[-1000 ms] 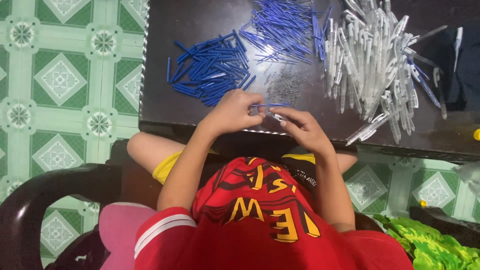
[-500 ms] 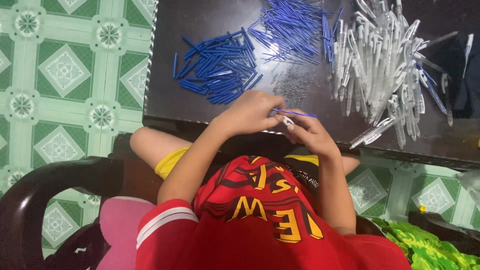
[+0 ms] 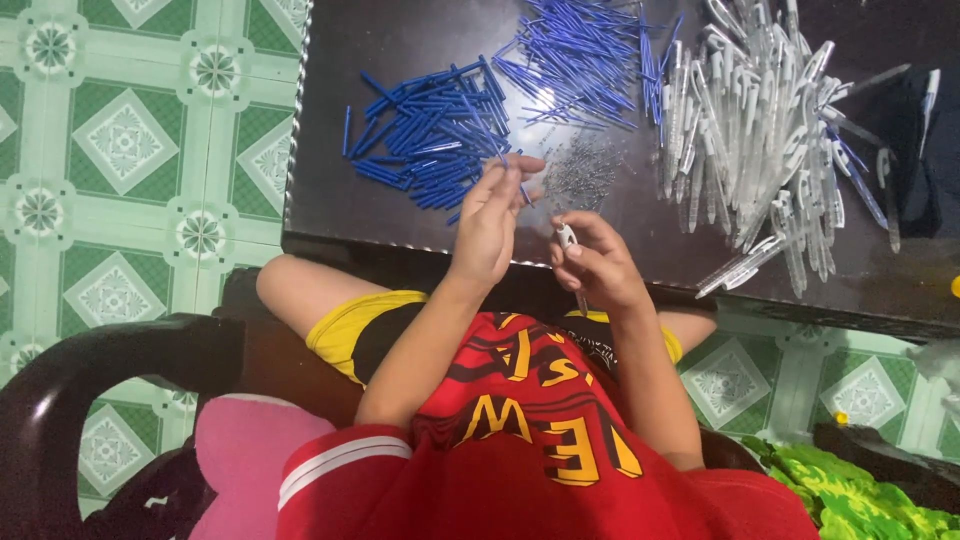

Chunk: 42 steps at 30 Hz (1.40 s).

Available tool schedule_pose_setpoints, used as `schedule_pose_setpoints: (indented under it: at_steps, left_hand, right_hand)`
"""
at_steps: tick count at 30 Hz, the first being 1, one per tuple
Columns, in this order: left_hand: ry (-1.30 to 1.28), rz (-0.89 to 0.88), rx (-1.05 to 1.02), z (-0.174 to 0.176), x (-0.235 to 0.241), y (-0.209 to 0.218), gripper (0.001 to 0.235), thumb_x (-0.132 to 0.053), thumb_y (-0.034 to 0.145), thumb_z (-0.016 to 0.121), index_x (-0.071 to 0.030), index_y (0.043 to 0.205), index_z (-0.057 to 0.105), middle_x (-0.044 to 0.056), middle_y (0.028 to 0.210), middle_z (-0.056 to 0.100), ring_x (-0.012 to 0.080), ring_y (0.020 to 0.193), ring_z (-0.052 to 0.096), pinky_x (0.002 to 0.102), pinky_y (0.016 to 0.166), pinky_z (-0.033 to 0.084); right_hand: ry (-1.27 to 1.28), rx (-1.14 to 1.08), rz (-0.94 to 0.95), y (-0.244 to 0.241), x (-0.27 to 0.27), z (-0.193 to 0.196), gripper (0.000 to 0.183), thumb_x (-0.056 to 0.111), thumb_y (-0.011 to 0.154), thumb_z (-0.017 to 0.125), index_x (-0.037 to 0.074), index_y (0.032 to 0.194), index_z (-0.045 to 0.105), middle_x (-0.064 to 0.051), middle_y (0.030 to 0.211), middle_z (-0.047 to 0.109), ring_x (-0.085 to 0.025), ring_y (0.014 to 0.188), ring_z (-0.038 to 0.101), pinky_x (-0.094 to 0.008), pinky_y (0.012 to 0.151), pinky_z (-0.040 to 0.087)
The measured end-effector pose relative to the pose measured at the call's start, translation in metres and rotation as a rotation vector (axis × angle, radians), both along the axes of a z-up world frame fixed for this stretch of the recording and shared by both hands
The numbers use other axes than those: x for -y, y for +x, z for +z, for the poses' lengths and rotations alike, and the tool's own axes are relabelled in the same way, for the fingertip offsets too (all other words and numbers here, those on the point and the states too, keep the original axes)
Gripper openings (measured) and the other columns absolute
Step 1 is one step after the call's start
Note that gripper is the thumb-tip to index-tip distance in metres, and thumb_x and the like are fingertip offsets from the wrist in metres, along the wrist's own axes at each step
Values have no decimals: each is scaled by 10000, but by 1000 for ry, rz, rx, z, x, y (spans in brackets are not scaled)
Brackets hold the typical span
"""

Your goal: The person sits at a table and assembles pens by inserting blue ink cartridges into clear plastic pen barrels. They pick up a barrel and a cartridge, insert the cartridge, and place the assembled pen aside.

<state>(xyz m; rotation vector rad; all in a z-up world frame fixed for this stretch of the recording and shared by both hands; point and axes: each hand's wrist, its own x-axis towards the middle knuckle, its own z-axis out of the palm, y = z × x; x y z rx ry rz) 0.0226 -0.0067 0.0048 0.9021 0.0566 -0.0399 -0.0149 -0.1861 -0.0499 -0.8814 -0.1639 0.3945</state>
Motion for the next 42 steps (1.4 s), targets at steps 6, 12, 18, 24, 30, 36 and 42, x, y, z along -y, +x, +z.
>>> schedule_pose_setpoints:
  at_steps: [6, 12, 18, 24, 30, 36, 42]
  left_hand:
    - [-110, 134, 4, 2, 1, -3, 232, -167, 1047, 659, -2, 1195, 727, 107, 1197, 703, 89, 949, 589, 250, 898, 508]
    - [107, 203, 66, 18, -3, -7, 241, -181, 1012, 713, -8, 1177, 743, 111, 1164, 744, 73, 987, 634, 235, 896, 517]
    - [179, 223, 92, 36, -6, -14, 333, -186, 959, 775, -43, 1241, 668, 8, 1024, 689, 41, 962, 602, 236, 906, 512]
    - [248, 260, 141, 33, -9, -13, 268, -185, 965, 770, -38, 1134, 623, 46, 967, 656, 77, 892, 583, 273, 850, 510]
    - [265, 262, 145, 35, -8, -14, 217, -166, 953, 776, -57, 1033, 607, 34, 963, 644, 77, 925, 603, 268, 873, 503]
    - [300, 267, 162, 35, -10, -15, 212, -160, 950, 780, -45, 996, 608, 43, 947, 643, 93, 908, 607, 286, 863, 511]
    - [320, 268, 186, 31, -9, -16, 204, -165, 961, 769, -49, 998, 605, 46, 956, 641, 91, 892, 595, 287, 847, 498]
  right_hand:
    - [-79, 50, -23, -1, -9, 16, 406, 40, 975, 536, 39, 1382, 530, -229, 831, 535, -162, 451, 497, -255, 379, 372]
    - [-139, 69, -18, -1, -8, 31, 394, 45, 983, 528, 45, 1377, 537, -209, 831, 539, -139, 469, 472, -253, 384, 363]
    - [-177, 109, -12, -2, -12, 47, 376, 48, 986, 533, 18, 1361, 552, -217, 830, 563, -132, 473, 481, -258, 378, 384]
    - [-183, 128, 20, -3, -13, 52, 371, 37, 995, 518, 26, 1364, 549, -211, 843, 572, -127, 471, 486, -263, 383, 401]
    - [-223, 128, 42, 2, -15, 50, 379, 61, 986, 526, 36, 1363, 561, -203, 838, 584, -129, 453, 510, -276, 379, 421]
    - [-218, 87, 49, 0, -13, 44, 379, 60, 993, 513, 67, 1371, 548, -196, 841, 566, -131, 454, 482, -262, 384, 404]
    - [-220, 75, 26, 0, -15, 44, 376, 62, 993, 519, 70, 1367, 554, -196, 842, 572, -133, 465, 492, -259, 395, 409]
